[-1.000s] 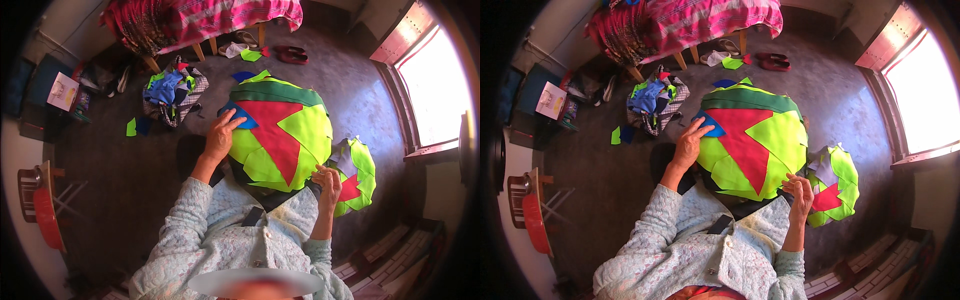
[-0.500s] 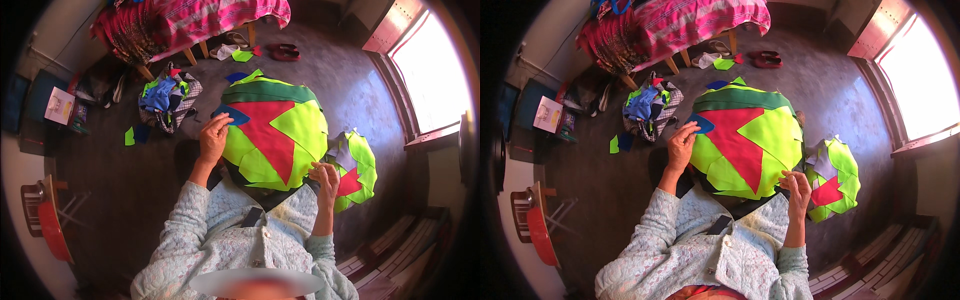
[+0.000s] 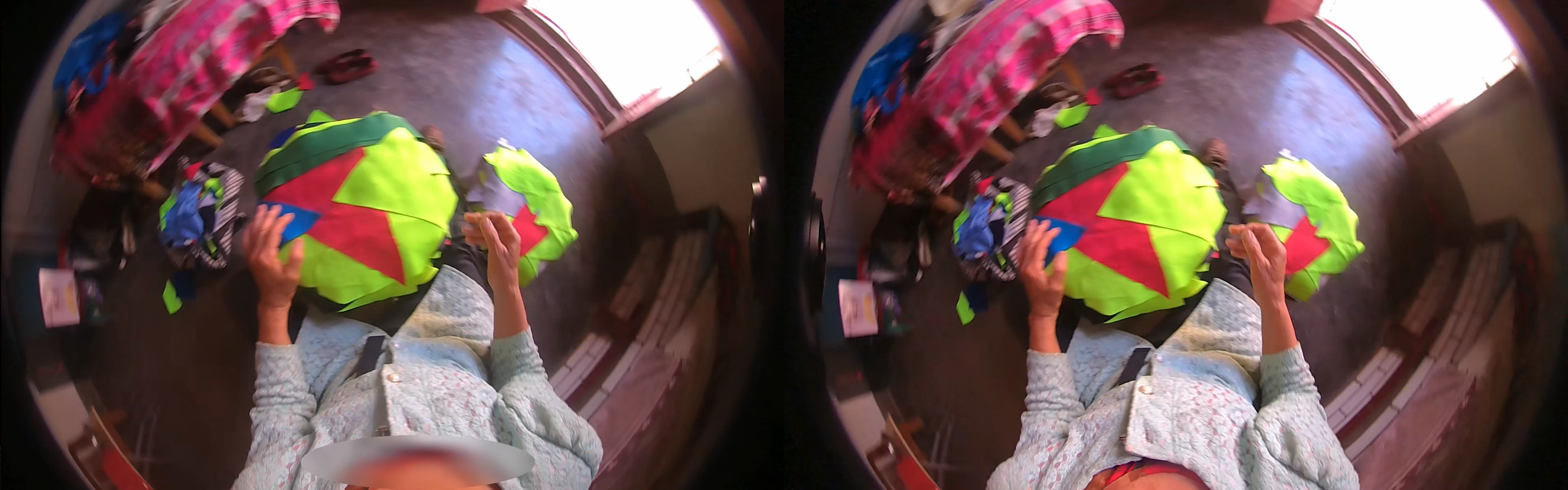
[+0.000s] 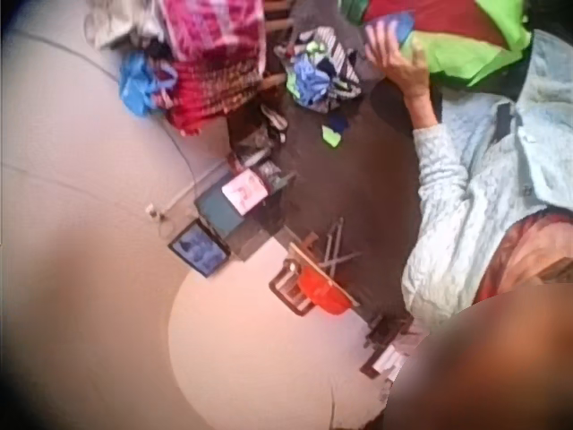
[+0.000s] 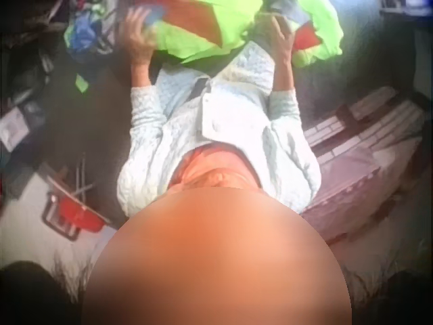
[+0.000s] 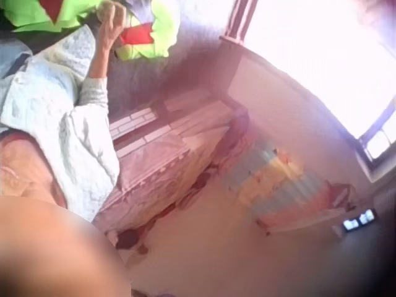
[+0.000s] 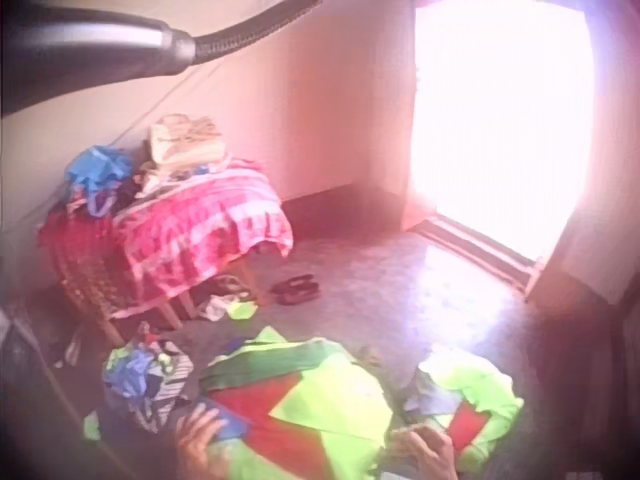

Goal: The person sits on the floor and repeatedly picks up, inspects, and places various colored fabric pieces onto two separate piles. The person handles red, green, blue, and grey pieces, occasionally smoothing them before stacking.

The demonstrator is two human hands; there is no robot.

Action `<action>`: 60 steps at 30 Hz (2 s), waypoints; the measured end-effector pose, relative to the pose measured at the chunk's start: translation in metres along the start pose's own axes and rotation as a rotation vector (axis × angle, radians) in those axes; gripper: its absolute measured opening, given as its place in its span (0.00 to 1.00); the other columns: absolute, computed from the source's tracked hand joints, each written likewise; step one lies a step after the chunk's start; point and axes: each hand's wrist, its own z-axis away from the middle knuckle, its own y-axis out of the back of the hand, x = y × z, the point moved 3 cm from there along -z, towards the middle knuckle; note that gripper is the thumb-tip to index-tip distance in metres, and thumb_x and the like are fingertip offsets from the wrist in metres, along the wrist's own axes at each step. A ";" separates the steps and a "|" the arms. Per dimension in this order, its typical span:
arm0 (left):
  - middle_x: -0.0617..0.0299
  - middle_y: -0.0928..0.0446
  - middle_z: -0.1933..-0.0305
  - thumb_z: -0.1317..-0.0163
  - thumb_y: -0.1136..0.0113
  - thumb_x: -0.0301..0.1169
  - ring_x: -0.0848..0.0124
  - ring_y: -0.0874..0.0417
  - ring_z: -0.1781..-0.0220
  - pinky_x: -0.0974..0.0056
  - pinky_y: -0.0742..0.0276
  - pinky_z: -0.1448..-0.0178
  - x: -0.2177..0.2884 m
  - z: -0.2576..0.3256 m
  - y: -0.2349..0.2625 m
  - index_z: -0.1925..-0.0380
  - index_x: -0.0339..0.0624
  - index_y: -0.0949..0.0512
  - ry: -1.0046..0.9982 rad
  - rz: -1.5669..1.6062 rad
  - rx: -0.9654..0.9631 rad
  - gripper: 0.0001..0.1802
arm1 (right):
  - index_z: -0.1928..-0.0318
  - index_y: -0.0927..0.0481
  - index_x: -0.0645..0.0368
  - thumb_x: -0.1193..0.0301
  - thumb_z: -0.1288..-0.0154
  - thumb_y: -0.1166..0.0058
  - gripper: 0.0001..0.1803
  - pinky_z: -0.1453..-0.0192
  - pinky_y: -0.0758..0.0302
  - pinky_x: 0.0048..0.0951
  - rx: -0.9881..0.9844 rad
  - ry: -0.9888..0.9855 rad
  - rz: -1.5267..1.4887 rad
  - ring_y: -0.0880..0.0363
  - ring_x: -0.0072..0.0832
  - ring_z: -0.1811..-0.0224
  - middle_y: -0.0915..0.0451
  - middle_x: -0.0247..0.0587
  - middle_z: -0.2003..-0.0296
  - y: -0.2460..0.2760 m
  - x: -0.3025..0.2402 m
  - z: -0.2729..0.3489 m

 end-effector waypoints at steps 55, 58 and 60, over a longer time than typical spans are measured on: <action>0.43 0.39 0.31 0.39 0.45 0.43 0.43 0.38 0.31 0.46 0.40 0.32 -0.014 0.003 -0.046 0.37 0.41 0.33 0.187 -0.245 -0.039 0.32 | 0.45 0.27 0.62 0.68 0.25 0.55 0.15 0.38 0.27 0.39 0.254 0.067 -0.783 0.23 0.32 0.45 0.22 0.40 0.48 0.129 0.033 -0.110; 0.43 0.38 0.32 0.40 0.44 0.45 0.45 0.37 0.31 0.46 0.39 0.33 -0.015 0.001 -0.050 0.38 0.42 0.32 0.183 -0.227 -0.031 0.32 | 0.41 0.29 0.63 0.69 0.25 0.58 0.17 0.36 0.28 0.40 0.016 0.022 -0.776 0.24 0.34 0.41 0.23 0.42 0.44 0.095 0.006 -0.075; 0.46 0.39 0.31 0.40 0.44 0.47 0.47 0.39 0.30 0.43 0.40 0.33 -0.014 0.001 -0.051 0.37 0.44 0.33 0.202 -0.230 -0.025 0.33 | 0.38 0.32 0.64 0.70 0.25 0.60 0.19 0.34 0.29 0.41 -0.074 0.011 -0.730 0.26 0.36 0.38 0.25 0.46 0.41 0.077 -0.008 -0.057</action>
